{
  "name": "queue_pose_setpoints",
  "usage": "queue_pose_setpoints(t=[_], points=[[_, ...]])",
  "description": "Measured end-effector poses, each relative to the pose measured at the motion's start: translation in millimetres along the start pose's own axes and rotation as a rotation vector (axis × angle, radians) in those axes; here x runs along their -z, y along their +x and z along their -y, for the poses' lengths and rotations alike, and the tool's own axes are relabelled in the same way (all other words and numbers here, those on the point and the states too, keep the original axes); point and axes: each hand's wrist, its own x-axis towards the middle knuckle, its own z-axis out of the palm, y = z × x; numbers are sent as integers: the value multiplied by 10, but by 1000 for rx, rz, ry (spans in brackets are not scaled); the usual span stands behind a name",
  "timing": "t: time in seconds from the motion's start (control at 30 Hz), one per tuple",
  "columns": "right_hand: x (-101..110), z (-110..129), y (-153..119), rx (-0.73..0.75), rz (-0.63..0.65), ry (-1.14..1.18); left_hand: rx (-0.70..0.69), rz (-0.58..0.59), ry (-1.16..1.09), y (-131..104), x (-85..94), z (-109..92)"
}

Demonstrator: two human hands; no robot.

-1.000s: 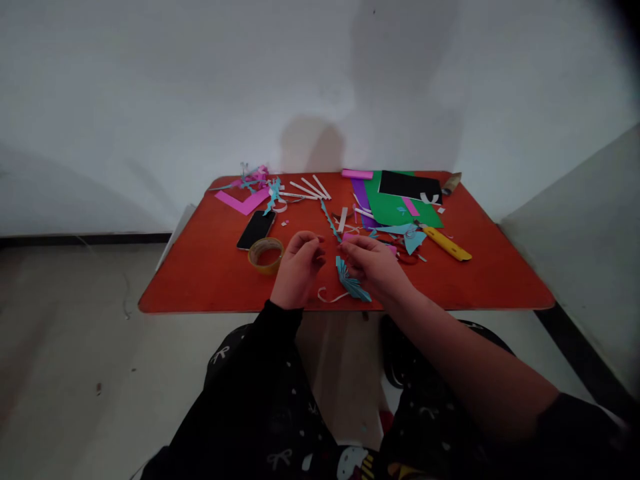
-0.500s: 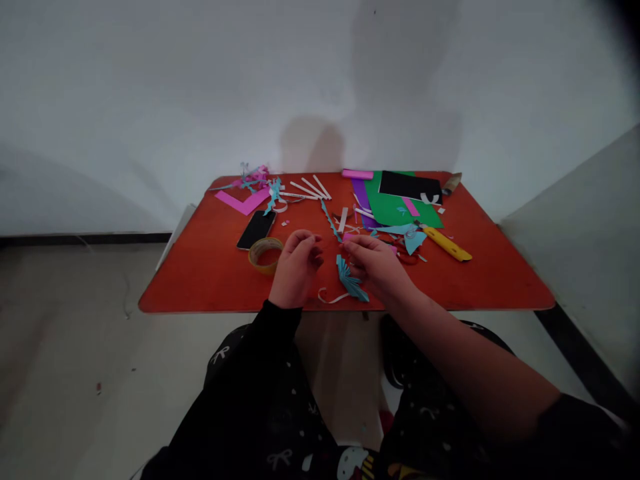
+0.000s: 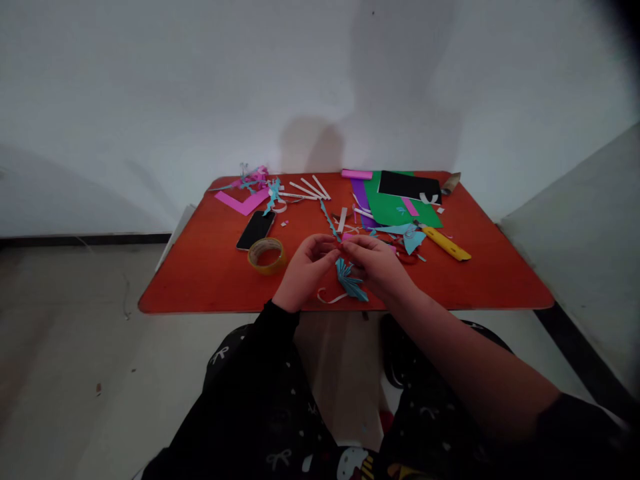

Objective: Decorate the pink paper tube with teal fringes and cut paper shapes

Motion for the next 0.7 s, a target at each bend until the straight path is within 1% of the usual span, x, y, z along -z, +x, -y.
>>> queue_pose_setpoints(t=[0.07, 0.17, 0.27, 0.43, 0.53, 0.7], points=[[9, 1, 0, 10, -4, -17, -50, -4, 40, -3, 0, 3], [22, 10, -1, 21, -12, -39, -85, -52, 72, 1, 16, -9], [31, 31, 0, 29, -31, -61, -92, -80, 79, 7, 37, -40], [35, 66, 1, 54, -64, -100, -102, -96, 96, 9, 52, -80], [39, 78, 3, 75, -87, -127, -117, -93, 116, 7, 55, -82], [78, 66, 34, 93, -89, -146, -118, -107, 158, 1, 69, -67]])
